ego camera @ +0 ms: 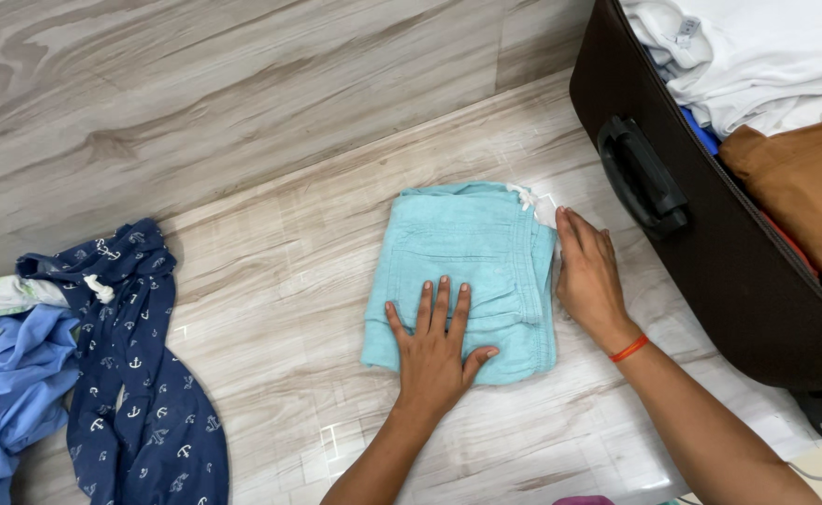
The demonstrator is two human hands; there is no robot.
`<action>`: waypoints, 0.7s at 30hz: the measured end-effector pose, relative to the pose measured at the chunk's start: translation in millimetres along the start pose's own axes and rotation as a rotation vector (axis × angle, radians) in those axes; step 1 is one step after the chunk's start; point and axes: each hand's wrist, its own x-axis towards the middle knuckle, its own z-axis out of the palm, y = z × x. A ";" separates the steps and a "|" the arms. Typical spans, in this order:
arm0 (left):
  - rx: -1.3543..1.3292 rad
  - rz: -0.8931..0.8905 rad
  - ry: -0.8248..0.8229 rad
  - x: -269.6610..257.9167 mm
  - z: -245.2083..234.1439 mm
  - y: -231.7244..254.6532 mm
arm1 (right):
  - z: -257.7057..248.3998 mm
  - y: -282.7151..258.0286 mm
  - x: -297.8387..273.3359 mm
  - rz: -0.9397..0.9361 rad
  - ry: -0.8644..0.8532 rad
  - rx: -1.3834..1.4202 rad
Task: The person unzips a suitcase, removes several items of clothing including shorts, shirts, and a pair of pants, and folds each item one by one on a flat surface.
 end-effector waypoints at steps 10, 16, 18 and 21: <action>0.047 0.029 -0.010 -5.1 0.9 -5.5 | 8.7 9.5 -3.4 0.043 -0.090 -0.050; 0.014 0.020 -0.035 -7.5 0.3 -5.9 | 6.2 6.5 -5.0 0.031 -0.078 -0.028; 0.011 0.023 -0.036 -5.3 1.2 -6.7 | 5.8 6.8 -3.0 0.029 -0.075 -0.021; -0.013 0.023 -0.048 -9.9 0.1 -5.2 | 5.2 5.8 -9.7 0.045 -0.087 -0.009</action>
